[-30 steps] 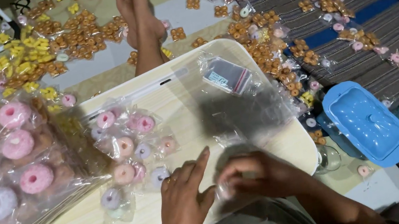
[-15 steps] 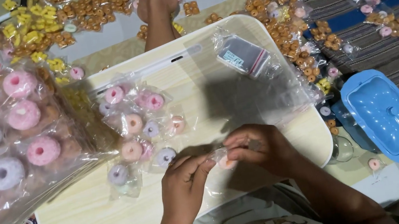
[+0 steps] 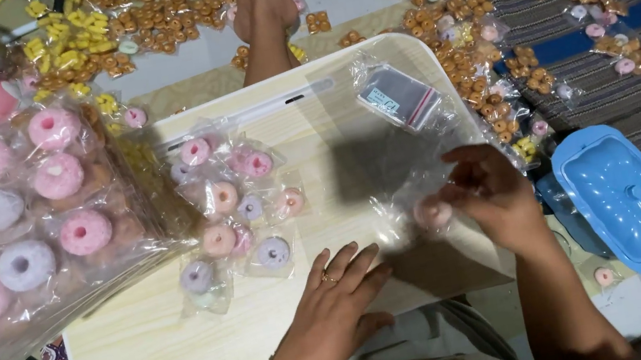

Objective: A person is sitting on the floor, manually packaging small, colorful donut-shaped items into clear plastic bags on a small white tray.

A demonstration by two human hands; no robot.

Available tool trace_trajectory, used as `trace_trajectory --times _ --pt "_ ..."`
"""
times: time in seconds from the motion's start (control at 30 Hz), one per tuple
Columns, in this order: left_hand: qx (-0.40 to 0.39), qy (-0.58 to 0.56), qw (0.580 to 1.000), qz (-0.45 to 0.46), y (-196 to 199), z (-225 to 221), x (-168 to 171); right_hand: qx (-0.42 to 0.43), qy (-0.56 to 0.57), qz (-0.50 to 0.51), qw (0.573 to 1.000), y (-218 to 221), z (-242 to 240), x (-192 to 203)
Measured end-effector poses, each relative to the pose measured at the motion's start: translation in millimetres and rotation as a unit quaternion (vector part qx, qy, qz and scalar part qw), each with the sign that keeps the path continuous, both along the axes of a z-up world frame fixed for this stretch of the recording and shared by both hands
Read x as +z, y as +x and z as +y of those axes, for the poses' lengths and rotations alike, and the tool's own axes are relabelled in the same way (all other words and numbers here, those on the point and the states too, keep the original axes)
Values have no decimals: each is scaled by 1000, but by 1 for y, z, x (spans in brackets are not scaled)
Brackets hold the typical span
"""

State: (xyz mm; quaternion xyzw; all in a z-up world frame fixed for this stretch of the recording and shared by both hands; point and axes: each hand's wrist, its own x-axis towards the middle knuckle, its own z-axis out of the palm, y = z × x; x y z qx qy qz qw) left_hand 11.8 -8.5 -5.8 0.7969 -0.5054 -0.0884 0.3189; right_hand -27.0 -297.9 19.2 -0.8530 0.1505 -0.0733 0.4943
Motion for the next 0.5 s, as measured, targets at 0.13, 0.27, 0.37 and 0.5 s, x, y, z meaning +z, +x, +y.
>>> trace_trajectory --times 0.13,0.27,0.37,0.5 --pt "57 7 995 -77 -15 0 -22 16 -42 128 991 8 2 16" --pt "87 -1 996 -18 -9 -4 -20 13 -110 161 981 5 -2 2" --pt "131 -111 984 -48 -3 -4 -6 42 -169 89 981 3 1 1" --pt "173 -166 971 -4 3 -2 8 115 -158 119 974 1 -4 -14"
